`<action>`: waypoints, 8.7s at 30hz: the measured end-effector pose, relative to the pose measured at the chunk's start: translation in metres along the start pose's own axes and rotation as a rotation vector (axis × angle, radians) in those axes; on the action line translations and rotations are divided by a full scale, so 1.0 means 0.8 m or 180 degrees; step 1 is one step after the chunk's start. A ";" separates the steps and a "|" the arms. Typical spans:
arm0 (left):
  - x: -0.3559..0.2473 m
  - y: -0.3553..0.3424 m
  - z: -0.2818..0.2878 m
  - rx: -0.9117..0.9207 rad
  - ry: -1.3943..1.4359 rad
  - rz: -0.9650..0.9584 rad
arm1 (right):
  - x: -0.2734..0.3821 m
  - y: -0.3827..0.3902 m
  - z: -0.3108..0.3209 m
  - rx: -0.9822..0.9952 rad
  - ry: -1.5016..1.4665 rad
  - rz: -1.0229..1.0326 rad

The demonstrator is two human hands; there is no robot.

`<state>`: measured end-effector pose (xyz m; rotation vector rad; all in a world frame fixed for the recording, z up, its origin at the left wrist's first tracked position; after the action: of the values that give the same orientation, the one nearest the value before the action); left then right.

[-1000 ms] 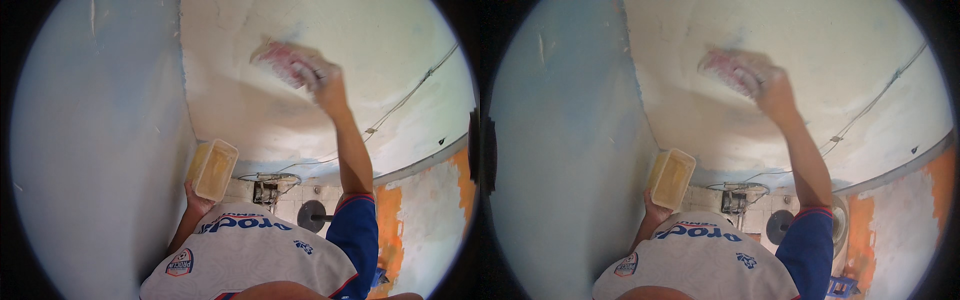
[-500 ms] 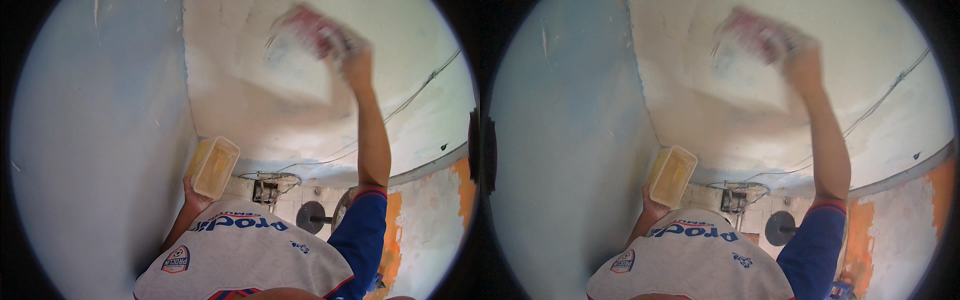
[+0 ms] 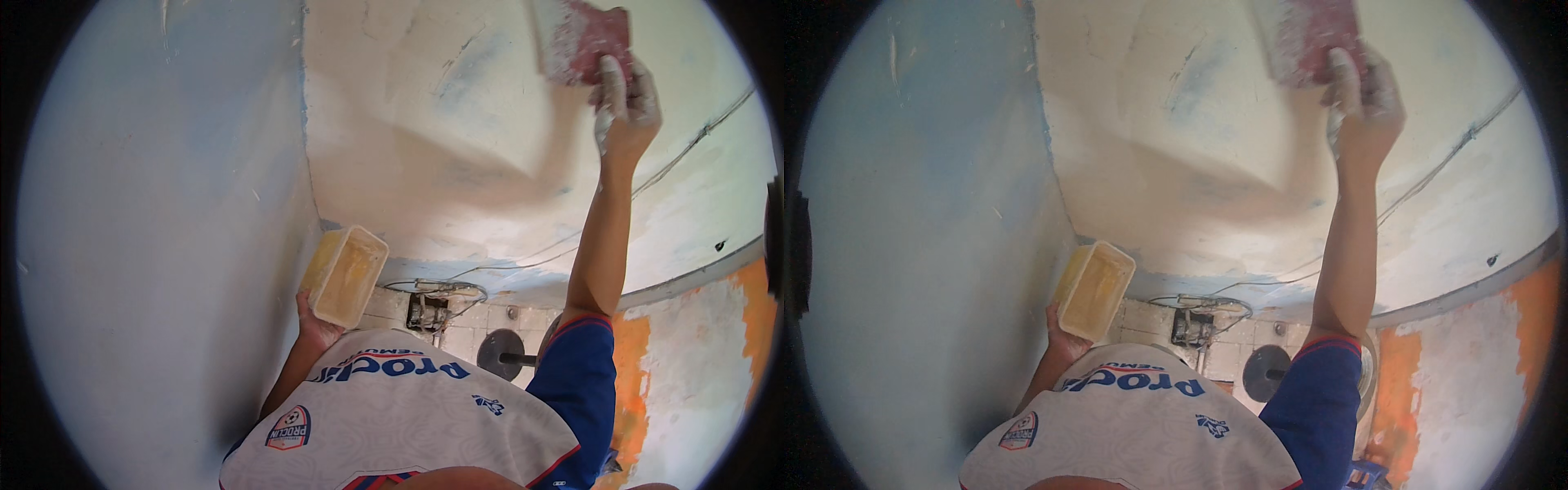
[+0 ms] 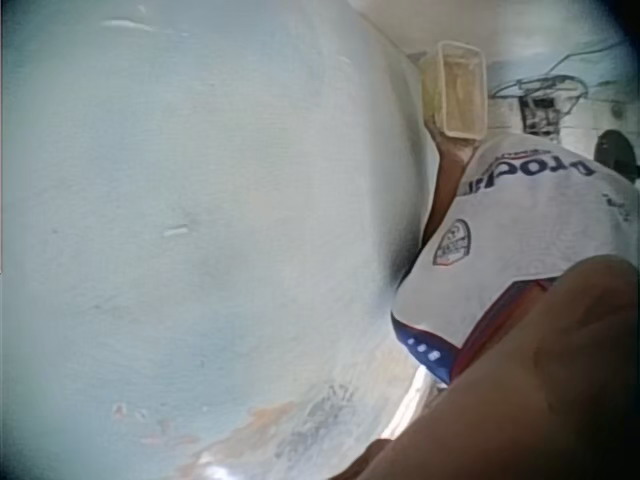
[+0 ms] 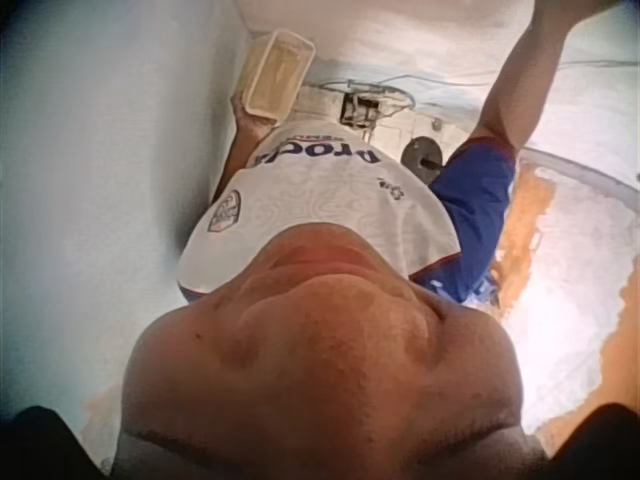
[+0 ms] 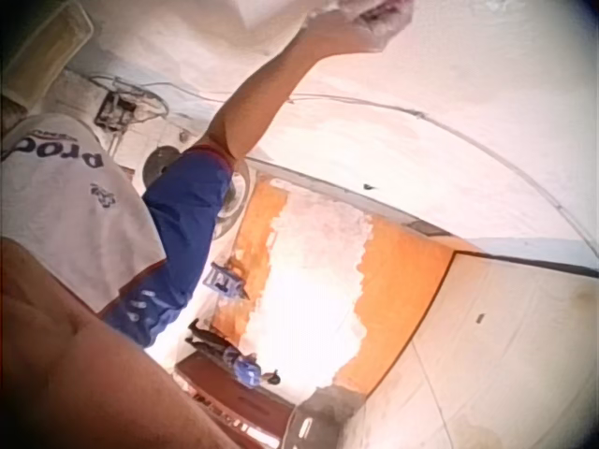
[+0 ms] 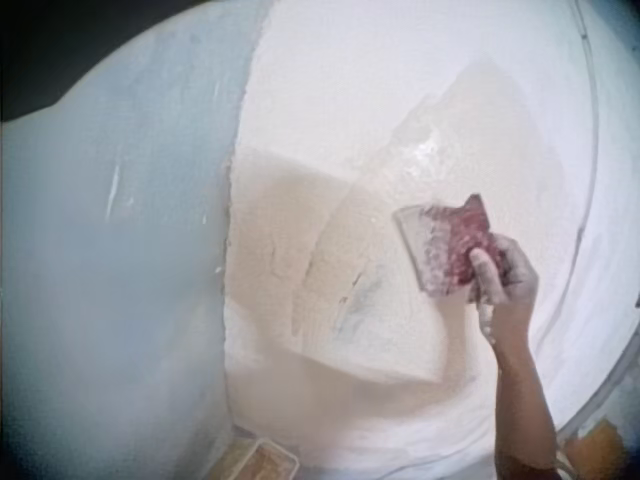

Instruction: The person applies plaster to a wall and ceiling corner using a putty knife and taking fresh plaster from a container.

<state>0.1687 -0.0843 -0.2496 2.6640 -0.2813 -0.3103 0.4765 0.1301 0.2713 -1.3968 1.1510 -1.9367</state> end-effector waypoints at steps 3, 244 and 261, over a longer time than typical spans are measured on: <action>0.002 0.000 0.000 0.0131 -0.0039 0.0036 | -0.015 0.070 -0.078 0.1892 0.1092 0.1073; 0.318 0.001 -0.180 -0.0131 -0.0416 0.0094 | -0.116 0.417 0.109 0.3307 0.0085 -0.0501; 0.161 0.001 -0.147 0.0088 -0.0512 0.0381 | -0.061 0.429 -0.039 0.2596 0.0876 -0.0656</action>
<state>0.3221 -0.0689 -0.1678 2.6395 -0.4965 -0.4862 0.4353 -0.0023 -0.0480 -0.8349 0.2191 -2.3927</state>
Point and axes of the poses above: each hand's wrist, its own y-axis away from the middle knuckle, its own z-axis out of the back of the hand, x = y × z, the point moved 8 cm from there along -y, towards the middle knuckle, and after that the axes turned 2 degrees about x, right-handed, at the moved point
